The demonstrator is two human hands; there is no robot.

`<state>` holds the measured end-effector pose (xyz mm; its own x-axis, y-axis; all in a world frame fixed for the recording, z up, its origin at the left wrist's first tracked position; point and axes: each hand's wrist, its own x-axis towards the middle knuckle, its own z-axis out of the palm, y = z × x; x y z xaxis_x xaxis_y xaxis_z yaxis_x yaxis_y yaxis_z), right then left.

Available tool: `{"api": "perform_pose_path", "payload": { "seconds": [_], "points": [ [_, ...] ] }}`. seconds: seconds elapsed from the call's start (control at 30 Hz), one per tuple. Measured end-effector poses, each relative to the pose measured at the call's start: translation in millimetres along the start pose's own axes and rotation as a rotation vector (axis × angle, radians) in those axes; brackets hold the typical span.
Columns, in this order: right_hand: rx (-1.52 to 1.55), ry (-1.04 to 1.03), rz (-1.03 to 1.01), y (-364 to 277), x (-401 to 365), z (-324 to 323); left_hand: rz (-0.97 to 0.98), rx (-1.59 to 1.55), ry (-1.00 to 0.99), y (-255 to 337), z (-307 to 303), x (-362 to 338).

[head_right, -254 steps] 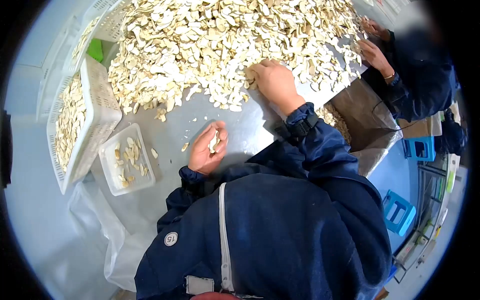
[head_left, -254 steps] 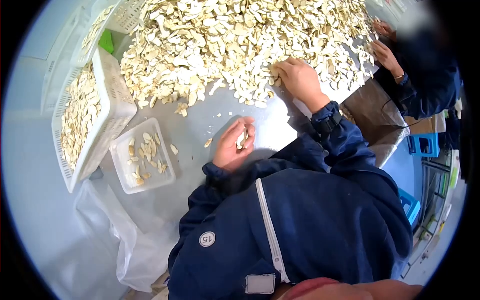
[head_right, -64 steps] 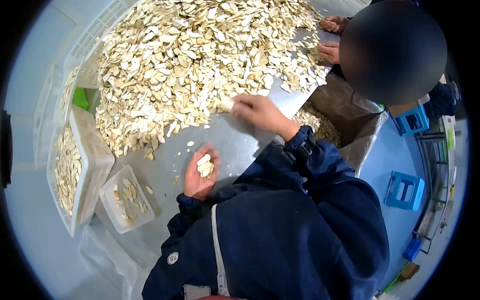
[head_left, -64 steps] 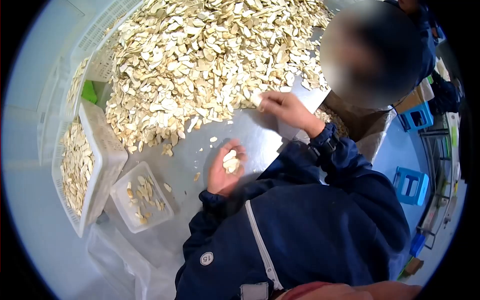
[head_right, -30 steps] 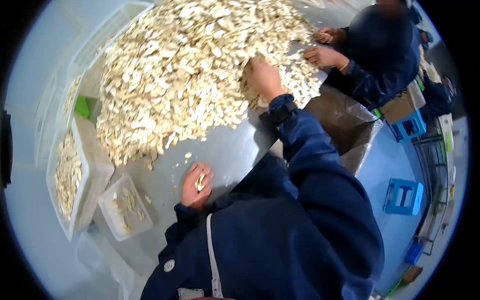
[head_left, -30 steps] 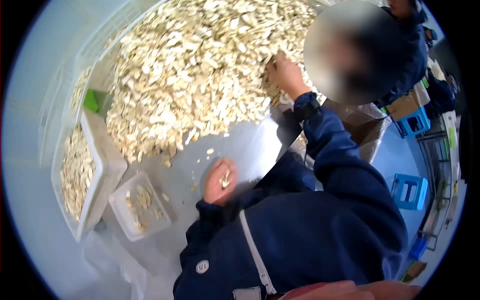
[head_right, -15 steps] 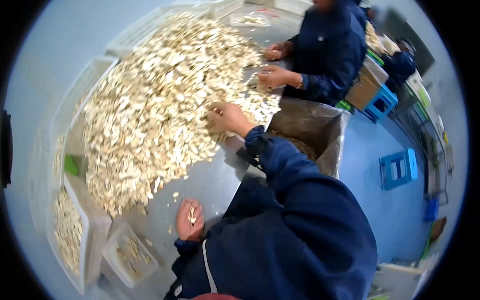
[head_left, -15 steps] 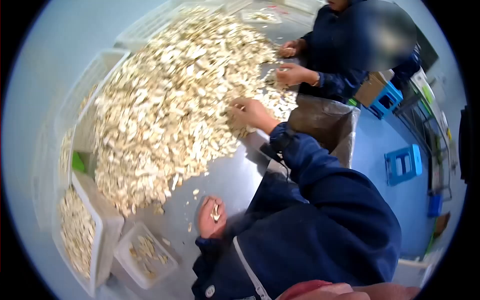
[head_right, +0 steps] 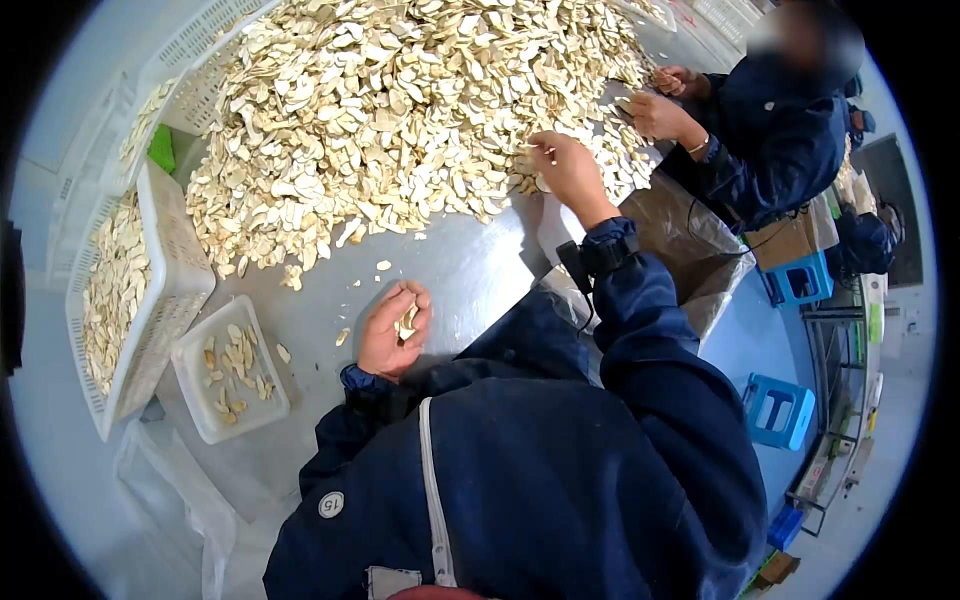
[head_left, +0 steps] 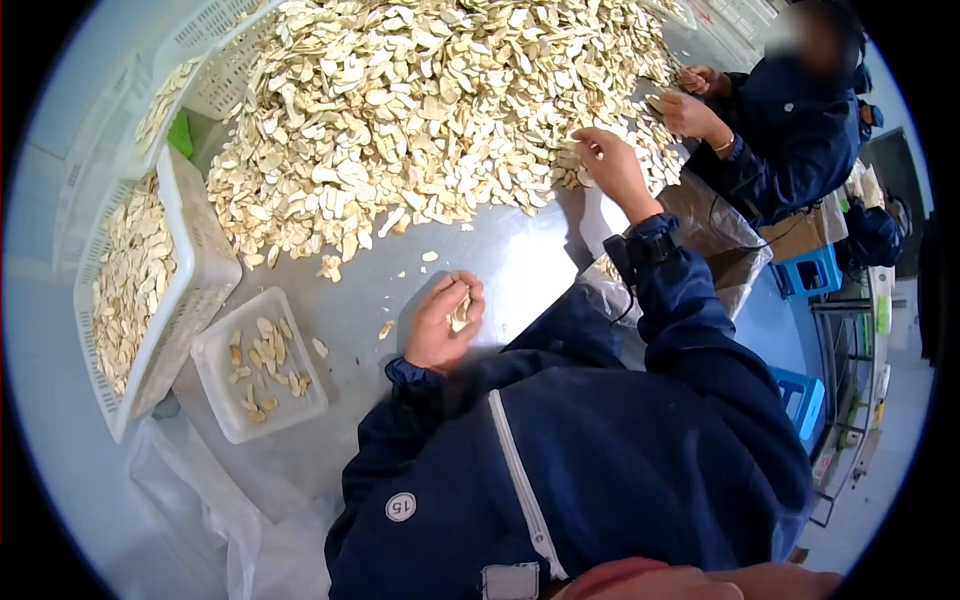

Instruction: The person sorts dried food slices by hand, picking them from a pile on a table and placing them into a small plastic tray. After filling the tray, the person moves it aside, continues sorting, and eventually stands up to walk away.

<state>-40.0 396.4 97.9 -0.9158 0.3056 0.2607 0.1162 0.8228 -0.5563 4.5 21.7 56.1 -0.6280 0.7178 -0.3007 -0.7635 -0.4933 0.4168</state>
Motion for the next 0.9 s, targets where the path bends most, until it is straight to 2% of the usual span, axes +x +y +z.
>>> {"api": "perform_pose_path", "payload": {
  "seconds": [0.03,0.13,0.2,0.23,0.33,0.4,0.47,0.57,0.67,0.7,0.73,0.77,0.83,0.9],
  "points": [
    [-0.059,-0.034,-0.022,-16.8,-2.3,1.5,-0.008,-0.004,-0.004,0.3,0.5,-0.9],
    [-0.325,0.053,-0.153,-30.5,2.8,24.7,-0.007,0.000,-0.002,2.1,4.1,-1.4],
    [-0.295,0.103,-0.214,-26.2,11.5,29.6,0.001,0.019,0.010,2.4,5.1,-2.1],
    [-0.278,0.126,-0.246,-25.6,14.8,31.3,0.054,0.128,0.001,2.2,4.5,-2.4],
    [-0.180,0.090,-0.125,-28.3,12.7,23.8,0.141,0.311,-0.020,-0.3,4.5,-2.7],
    [-0.063,0.037,-0.007,-26.1,14.0,23.0,0.119,0.248,-0.040,2.1,7.4,-3.0],
    [-0.153,0.126,-0.026,-20.8,14.1,17.5,0.102,0.198,-0.050,2.5,6.6,-4.0],
    [-0.287,0.114,-0.024,-16.5,13.3,16.1,0.073,0.133,-0.059,1.5,4.6,-2.3],
    [-0.354,-0.041,-0.224,-27.0,8.8,22.0,0.047,0.114,-0.056,3.3,6.9,-2.4],
    [-0.353,-0.094,-0.148,-34.8,9.5,23.1,0.046,0.113,-0.045,4.1,7.4,-3.6],
    [-0.342,-0.064,-0.197,-32.6,11.8,26.6,0.158,0.291,-0.110,-0.1,0.3,-2.8],
    [-0.450,-0.113,-0.124,-33.7,16.2,29.3,0.277,0.474,-0.153,-7.9,-12.3,1.8],
    [-0.402,-0.158,-0.126,-25.3,20.5,32.3,0.536,0.757,-0.226,-9.4,-22.6,8.1],
    [-0.280,-0.239,-0.154,-35.8,18.7,22.9,0.498,0.632,-0.229,-9.6,-16.7,3.6]
  ]
}}
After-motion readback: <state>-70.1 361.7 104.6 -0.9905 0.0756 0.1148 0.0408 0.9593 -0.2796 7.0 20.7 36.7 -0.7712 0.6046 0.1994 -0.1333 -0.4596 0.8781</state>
